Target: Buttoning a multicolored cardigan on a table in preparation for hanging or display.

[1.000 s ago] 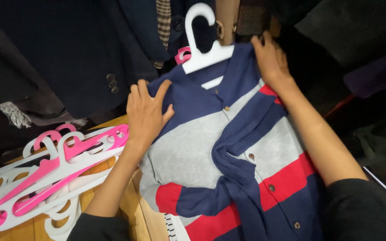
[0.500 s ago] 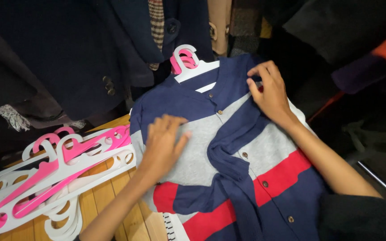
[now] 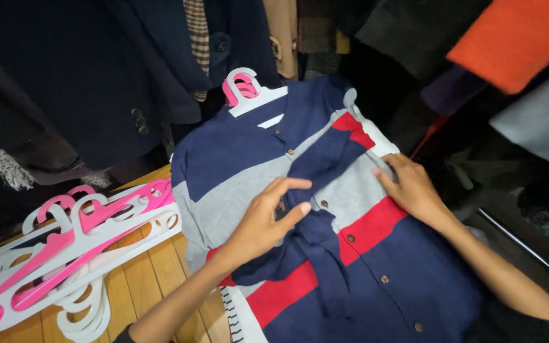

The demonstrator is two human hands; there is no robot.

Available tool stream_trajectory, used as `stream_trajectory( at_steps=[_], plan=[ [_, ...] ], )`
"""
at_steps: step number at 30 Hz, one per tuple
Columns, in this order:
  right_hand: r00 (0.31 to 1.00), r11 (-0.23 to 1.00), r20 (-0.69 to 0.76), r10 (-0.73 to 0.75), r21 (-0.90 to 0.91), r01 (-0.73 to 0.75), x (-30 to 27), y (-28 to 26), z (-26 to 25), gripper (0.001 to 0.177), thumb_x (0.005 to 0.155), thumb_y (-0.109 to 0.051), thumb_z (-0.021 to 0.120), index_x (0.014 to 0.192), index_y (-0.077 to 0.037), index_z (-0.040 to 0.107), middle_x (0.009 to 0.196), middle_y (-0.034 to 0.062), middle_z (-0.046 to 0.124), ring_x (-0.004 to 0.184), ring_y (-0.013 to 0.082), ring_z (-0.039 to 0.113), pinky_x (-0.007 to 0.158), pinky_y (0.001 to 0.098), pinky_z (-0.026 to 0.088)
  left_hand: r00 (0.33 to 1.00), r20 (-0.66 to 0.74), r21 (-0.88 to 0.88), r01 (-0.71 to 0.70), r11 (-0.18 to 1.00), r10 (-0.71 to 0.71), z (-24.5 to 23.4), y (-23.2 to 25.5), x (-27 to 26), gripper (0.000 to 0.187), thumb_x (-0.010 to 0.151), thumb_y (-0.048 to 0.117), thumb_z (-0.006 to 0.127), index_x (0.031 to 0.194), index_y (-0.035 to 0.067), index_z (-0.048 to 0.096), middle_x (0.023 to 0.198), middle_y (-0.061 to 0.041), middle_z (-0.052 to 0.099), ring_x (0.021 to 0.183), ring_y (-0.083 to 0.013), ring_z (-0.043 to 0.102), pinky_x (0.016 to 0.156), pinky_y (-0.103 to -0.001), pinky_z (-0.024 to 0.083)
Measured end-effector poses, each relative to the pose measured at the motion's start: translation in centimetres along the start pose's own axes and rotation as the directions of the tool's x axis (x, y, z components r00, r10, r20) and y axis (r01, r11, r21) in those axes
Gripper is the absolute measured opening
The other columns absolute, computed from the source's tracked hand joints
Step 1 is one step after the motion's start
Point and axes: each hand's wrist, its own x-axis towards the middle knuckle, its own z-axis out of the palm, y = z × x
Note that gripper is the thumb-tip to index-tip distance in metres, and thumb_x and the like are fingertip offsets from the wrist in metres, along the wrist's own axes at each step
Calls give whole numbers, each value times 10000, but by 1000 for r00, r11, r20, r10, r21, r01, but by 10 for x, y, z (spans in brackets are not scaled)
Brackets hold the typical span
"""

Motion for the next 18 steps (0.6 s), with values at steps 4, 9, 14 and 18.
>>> stream_trajectory(
  at_steps=[4, 9, 14, 18],
  plan=[
    [994, 945, 106, 32, 320, -65, 5, 18, 16, 221, 975, -315, 664, 1027, -102, 691, 843, 170, 702, 863, 384, 697, 745, 474, 534, 978, -143, -267, -186, 946, 152, 5, 31, 2, 446, 952, 168, 690, 1385, 103, 604, 1274, -100, 604, 1211, -250, 618, 1018, -387, 504],
    [886, 53, 414, 210, 900, -433, 26, 30, 9, 319, 949, -131, 655, 1266, -125, 626, 1065, 102, 661, 942, 242, 711, 852, 470, 608, 965, -173, -582, -262, 770, 197, 2, 80, -5, 629, 966, 71, 643, 1541, 55, 388, 1401, -96, 573, 1136, -139, 649, 902, -287, 607],
    [771, -352, 619, 148, 762, -544, 11, -25, -27, 339, 972, -345, 691, 1222, -118, 661, 1115, 118, 698, 998, 271, 737, 876, 490, 611, 982, -49, -690, -167, 704, 185, 4, 101, -18, 608, 976, 44, 586, 1533, 12, 344, 1159, -48, 464, 705, -119, 565, 570, -243, 505],
    [855, -399, 479, -198, 757, -517, 29, 6, 9, 325, 1038, -300, 551, 1324, -145, 542, 1309, 207, 643, 1073, 327, 680, 938, 484, 544, 981, 95, -638, -70, 767, 169, 8, 111, -34, 567, 1001, 81, 563, 1523, 12, 351, 691, 45, 442, 472, -14, 313, 444, -163, 263]
  ],
)
